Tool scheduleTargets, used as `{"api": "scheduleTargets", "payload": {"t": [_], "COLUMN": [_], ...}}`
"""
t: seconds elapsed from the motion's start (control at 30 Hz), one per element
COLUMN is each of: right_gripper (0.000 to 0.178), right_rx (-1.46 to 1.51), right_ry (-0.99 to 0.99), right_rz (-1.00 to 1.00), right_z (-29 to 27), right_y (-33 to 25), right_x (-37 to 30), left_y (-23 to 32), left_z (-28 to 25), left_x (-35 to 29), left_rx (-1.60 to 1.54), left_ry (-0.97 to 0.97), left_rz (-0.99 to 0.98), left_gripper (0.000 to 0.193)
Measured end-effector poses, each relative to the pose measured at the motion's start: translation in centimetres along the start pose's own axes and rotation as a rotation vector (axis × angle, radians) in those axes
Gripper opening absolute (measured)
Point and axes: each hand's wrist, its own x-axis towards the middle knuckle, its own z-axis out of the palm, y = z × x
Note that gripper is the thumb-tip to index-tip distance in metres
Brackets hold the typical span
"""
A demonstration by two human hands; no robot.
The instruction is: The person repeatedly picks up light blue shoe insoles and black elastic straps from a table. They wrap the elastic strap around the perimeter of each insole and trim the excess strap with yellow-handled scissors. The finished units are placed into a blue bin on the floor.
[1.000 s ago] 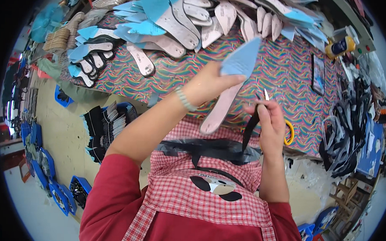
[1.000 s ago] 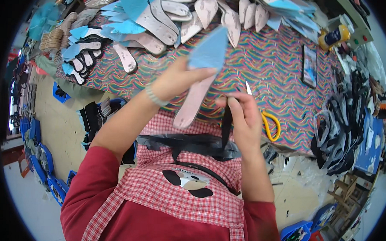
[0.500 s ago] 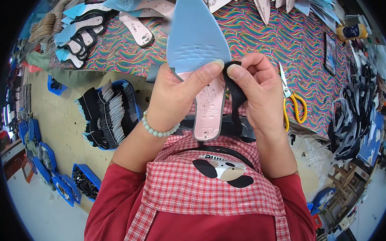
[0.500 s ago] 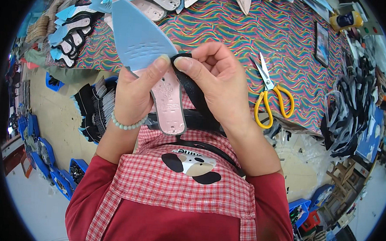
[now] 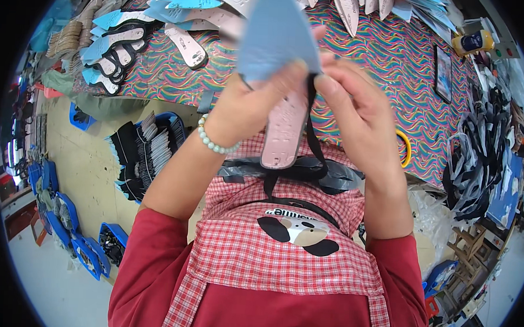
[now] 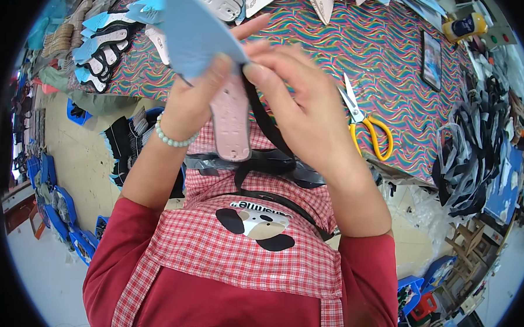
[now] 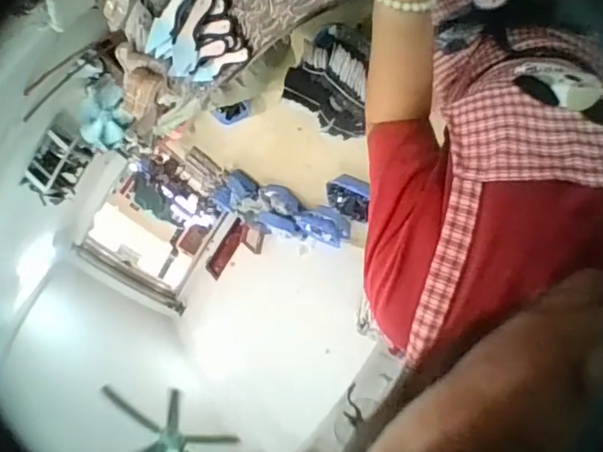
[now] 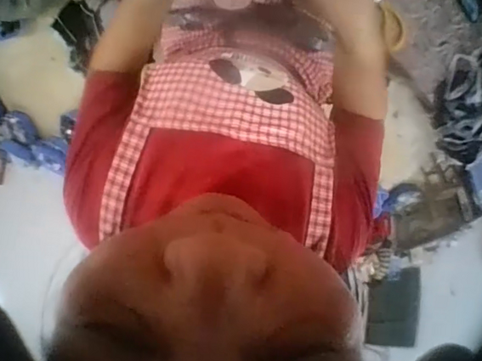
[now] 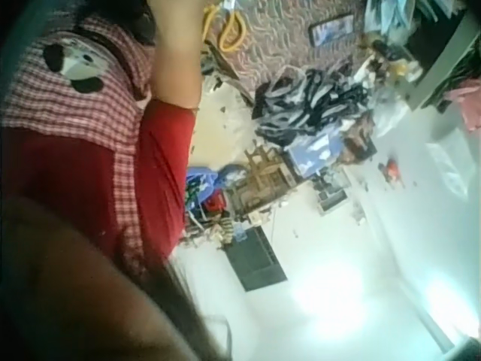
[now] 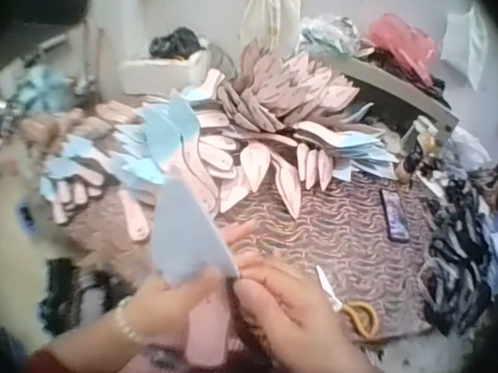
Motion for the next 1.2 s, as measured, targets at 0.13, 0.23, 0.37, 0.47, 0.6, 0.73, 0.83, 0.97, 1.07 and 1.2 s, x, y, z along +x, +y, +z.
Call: {"api": "scheduleTargets", "payload": {"t": [0.13,0.23,0.37,0.47,0.6,0.73,0.83,0.97,1.07,1.2], "right_gripper": [0.03,0.019,0.007,0.007,0.008,0.009,0.011,0.01,0.01,0.013], "right_rx": [0.411,0.635,0.639,0.459,0.093,-0.309,-0.42,-0.16,-0.123,-0.031], "right_ry": [0.054,0.126,0.195,0.136,0.024,0.28,0.241,0.167,0.213,0.112], "right_rz": [0.23,0.367,0.299,0.311,0.307,0.035,-0.212,-0.06,-0.044,0.032], "right_z": [2.1,1.8,2.5,2.5,2.1,2.2,2.7,-0.2,-0.6,0.1], "right_y": [0.1,-0.4,-0.8,-0.9,-0.7,1.1,0.9,1.5,1.1,-0.8], "right_x": [-1.5,-3.5,-5.2,-5.1,-4.2,-3.1,-2.3,-1.5,-0.1,0.1], "left_y": [1.0,2.5,3.2,3.3,2.6,1.4,1.4,1.1,1.0,-0.2], "left_z": [1.3,1.7,2.5,3.2,3.1,2.9,2.7,1.8,2.5,0.7], "left_x": [-0.2,-0.5,-1.4,-1.1,0.3,0.1,-0.6,-1.1,-1.7,-1.5], "left_rx": [-0.041,-0.094,-0.074,-0.068,-0.101,0.455,0.002,-0.193,-0.048,-0.426], "left_ry": [0.156,0.247,0.299,0.343,0.353,0.316,0.18,0.175,0.018,-0.232], "left_rz": [0.047,0.079,0.055,0.034,-0.062,-0.003,-0.235,-0.207,-0.253,-0.414], "left_gripper": [0.054,0.052,0.05,0.05,0.048,0.034,0.022,0.018,0.018,0.036]}}
